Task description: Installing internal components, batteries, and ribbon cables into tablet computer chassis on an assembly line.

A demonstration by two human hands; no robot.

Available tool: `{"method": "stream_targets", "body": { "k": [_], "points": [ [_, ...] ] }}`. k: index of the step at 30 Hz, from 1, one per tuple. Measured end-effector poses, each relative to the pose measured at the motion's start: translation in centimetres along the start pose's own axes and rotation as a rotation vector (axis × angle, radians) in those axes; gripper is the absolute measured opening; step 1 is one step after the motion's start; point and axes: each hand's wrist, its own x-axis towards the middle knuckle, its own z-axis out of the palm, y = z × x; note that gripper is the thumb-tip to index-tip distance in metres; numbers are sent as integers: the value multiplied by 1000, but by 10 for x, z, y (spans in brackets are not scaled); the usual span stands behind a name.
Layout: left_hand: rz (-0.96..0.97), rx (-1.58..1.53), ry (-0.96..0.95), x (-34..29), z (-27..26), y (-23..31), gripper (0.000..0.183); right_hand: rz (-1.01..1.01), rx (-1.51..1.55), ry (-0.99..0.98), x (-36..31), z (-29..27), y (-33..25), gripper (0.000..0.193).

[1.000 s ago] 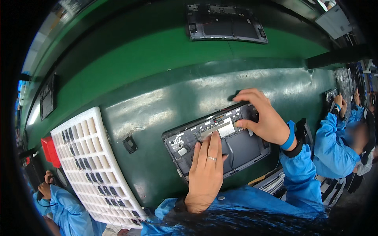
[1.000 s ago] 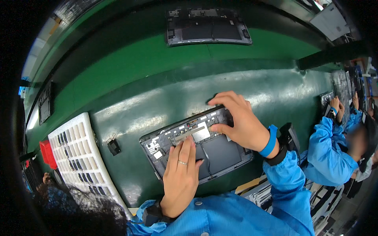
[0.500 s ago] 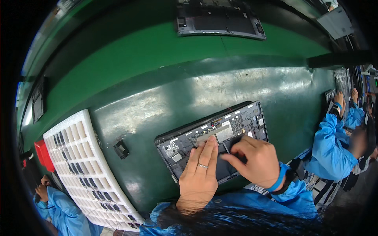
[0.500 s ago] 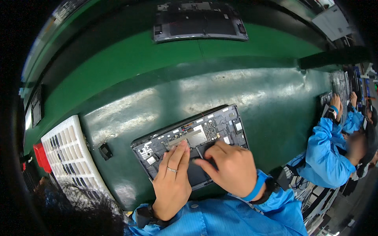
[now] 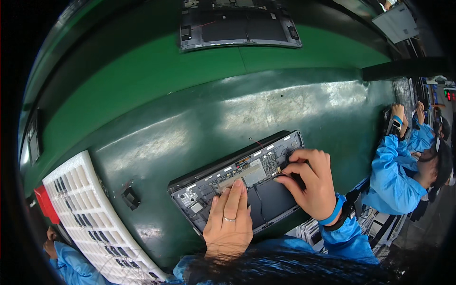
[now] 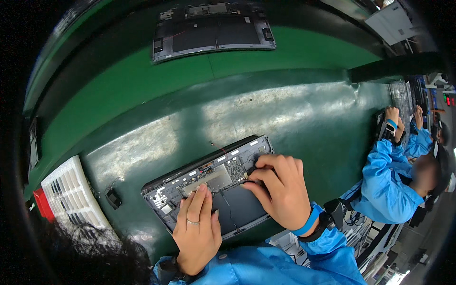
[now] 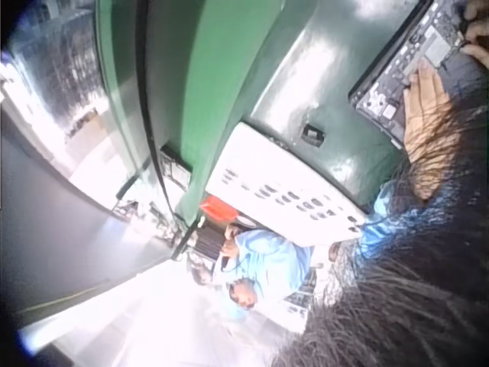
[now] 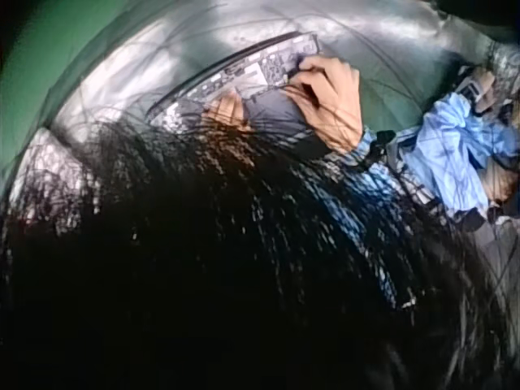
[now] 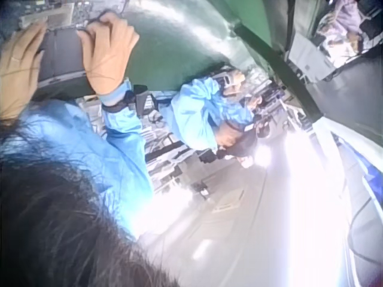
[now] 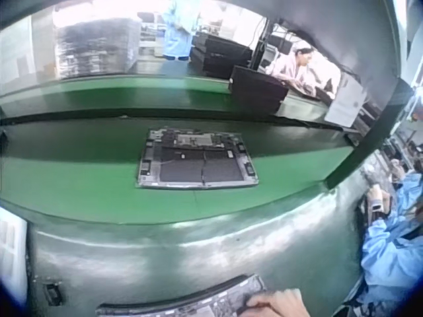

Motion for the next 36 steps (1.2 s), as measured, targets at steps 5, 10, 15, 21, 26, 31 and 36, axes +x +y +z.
{"method": "stream_targets", "body": {
  "k": [5, 10, 15, 21, 26, 31, 36],
  "points": [
    [6, 40, -23, 0, 2, 0, 51, -92, -8, -54, 5, -2, 13, 28],
    [8, 117, -26, -2, 2, -1, 50, -166, 41, -119, 22, -2, 20, 36],
    [-43, 257, -18, -21, 27, 2, 46, 239, 243, -65, 27, -5, 8, 54],
    [-122, 177, 36, -12, 21, 11, 41, 296, 191, -121, 40, -8, 22, 80],
    [-40, 293, -3, -4, 22, 9, 48, 238, 299, -232, 59, -14, 25, 67],
    [-27, 311, 92, -11, 44, 8, 56, 139, 184, -385, 86, -13, 23, 48],
    [-57, 215, -11, 21, 1, 24, 67, 65, 139, -346, 92, -14, 27, 38]
  ]
}}
